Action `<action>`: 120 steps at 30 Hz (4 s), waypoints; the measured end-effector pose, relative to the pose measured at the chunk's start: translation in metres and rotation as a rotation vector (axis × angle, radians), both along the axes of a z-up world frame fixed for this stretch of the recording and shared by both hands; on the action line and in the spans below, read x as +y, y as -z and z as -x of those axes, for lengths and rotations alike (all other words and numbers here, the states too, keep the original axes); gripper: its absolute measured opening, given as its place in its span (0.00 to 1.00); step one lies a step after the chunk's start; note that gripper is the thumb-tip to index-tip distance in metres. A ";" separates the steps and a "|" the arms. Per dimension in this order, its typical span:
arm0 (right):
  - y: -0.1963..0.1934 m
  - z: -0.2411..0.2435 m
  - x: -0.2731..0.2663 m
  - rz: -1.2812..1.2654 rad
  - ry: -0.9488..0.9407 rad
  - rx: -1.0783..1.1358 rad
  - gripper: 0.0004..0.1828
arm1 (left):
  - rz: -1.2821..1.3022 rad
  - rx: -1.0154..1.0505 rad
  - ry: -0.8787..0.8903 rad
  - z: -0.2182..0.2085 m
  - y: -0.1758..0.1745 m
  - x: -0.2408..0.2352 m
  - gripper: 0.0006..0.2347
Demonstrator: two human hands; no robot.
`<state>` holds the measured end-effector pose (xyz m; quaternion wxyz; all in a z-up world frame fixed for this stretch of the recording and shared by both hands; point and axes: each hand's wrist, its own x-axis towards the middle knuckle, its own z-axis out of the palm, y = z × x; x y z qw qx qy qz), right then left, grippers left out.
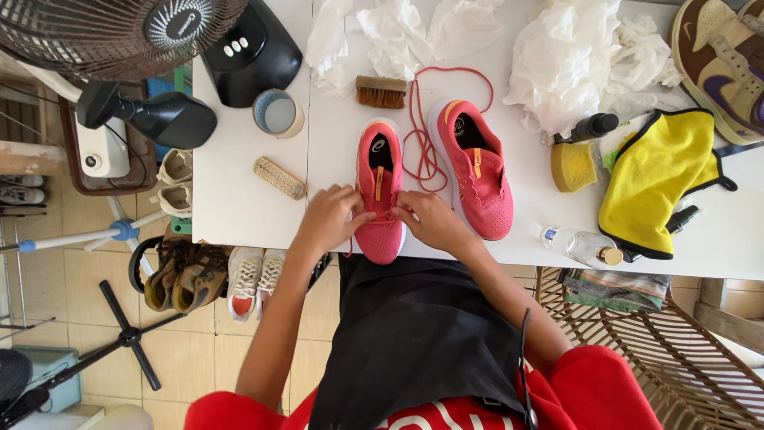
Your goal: The person laces a pair of pink sneakers by threading red laces through the eyelets and tying them. The hands repeatedly pull and adjust the laces to secure the shoes on a white table.
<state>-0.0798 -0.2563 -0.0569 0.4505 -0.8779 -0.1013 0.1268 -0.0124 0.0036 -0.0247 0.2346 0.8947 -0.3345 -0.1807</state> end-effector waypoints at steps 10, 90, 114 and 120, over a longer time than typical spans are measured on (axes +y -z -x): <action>0.006 0.004 -0.010 0.042 0.089 0.028 0.05 | 0.422 0.670 -0.175 -0.011 -0.004 0.019 0.10; -0.164 0.056 -0.045 0.157 0.362 -0.062 0.17 | 0.830 0.542 0.543 -0.052 -0.189 0.121 0.07; 0.040 0.063 0.043 0.184 0.277 -0.266 0.06 | -0.222 -0.055 0.496 -0.043 0.046 -0.059 0.03; 0.023 0.059 0.034 0.081 0.289 -0.210 0.05 | -0.218 -0.045 0.466 -0.041 0.053 -0.063 0.04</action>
